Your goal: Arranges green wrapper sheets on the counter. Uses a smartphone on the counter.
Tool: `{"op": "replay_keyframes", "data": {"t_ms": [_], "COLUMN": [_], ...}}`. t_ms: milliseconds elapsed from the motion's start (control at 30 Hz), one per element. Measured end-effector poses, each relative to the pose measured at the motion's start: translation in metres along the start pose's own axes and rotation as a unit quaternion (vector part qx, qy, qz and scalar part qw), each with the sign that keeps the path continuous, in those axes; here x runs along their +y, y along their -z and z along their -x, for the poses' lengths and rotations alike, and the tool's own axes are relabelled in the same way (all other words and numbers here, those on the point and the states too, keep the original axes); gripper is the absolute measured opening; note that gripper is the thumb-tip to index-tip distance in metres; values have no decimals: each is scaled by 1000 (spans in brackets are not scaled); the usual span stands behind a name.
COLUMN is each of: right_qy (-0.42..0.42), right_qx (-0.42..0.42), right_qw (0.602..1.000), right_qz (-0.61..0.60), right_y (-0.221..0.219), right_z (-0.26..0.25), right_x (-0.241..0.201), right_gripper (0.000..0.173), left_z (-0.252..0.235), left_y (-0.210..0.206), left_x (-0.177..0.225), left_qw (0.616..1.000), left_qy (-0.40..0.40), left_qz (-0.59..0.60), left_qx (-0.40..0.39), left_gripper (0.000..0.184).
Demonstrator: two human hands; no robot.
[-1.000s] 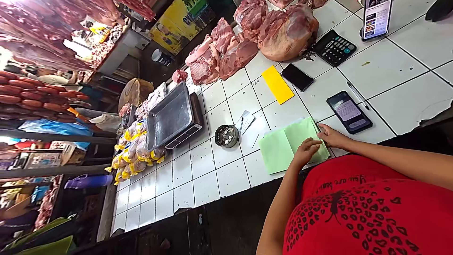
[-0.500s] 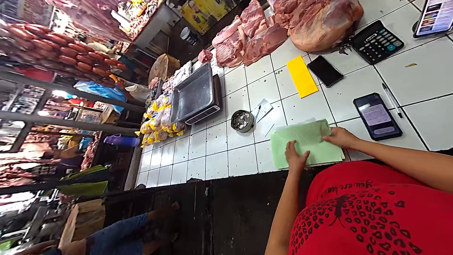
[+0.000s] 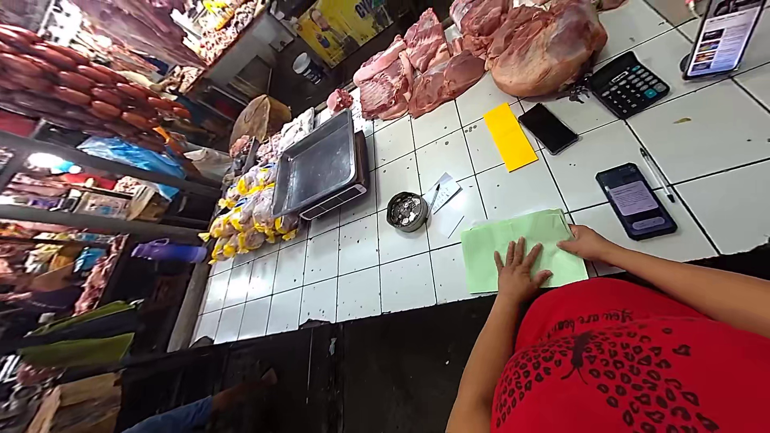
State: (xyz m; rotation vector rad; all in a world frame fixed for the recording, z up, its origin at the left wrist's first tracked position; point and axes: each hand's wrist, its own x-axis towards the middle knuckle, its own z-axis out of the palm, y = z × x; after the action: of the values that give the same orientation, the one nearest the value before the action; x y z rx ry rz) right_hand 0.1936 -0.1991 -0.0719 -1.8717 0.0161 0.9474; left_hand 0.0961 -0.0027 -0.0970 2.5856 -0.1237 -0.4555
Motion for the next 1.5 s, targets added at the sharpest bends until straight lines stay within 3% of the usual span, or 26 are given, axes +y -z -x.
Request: {"op": "replay_keyframes", "data": {"t_ms": [167, 267, 333, 400, 500, 567, 667, 733, 833, 933, 1067, 1233, 1500], "right_qy": [30, 73, 79, 96, 86, 39, 2, -3, -2, -5, -15, -31, -54], "right_qx": [14, 10, 10, 16, 22, 21, 12, 31, 122, 174, 181, 172, 143], "right_qw": [997, 995, 996, 995, 996, 999, 998, 999, 992, 985, 983, 984, 985], "right_qz": [63, 67, 51, 31, 13, 23, 66, 42, -14, 4, 28, 28, 75], "right_y": [-4, -5, -2, 1, 4, 9, 19, 20, 14, 6, 3, 9, 19], "right_z": [5, 9, 16, 22, 27, 26, 25, 23, 21, 20, 22, 20, 21], "right_x": [2, 9, 12, 16, 15, 10, -1, 1, 9, 12, 9, 9, 6], "right_gripper": [34, 34, 34, 34, 36, 38, 42, 46, 48, 45, 40, 38, 37], "left_z": [-8, -13, -17, -25, -39, -46, -50, -50, -56, -67, -78, -78, -73], "left_y": [11, 31, 42, 55, 84, 93, 95, 92, 90, 92, 89, 86, 87], "left_x": [-28, -35, -37, -40, -29, -21, -18, -21, -22, -17, -11, -18, -11], "left_qw": [990, 980, 977, 974, 986, 992, 993, 994, 993, 992, 995, 996, 992], "left_qy": [121, 185, 151, 17, -82, -56, -19, -19, -2, 12, 15, 52, 114], "left_qz": [-21, -32, -65, -95, -101, -108, -108, -100, -117, -109, -27, 41, 31], "left_qx": [67, 67, 135, 206, 100, 9, -50, -46, -24, -64, -94, -57, -39], "left_gripper": [76, 96, 106, 96, 71, 55, 48, 41, 37, 37, 33, 28, 27]}}
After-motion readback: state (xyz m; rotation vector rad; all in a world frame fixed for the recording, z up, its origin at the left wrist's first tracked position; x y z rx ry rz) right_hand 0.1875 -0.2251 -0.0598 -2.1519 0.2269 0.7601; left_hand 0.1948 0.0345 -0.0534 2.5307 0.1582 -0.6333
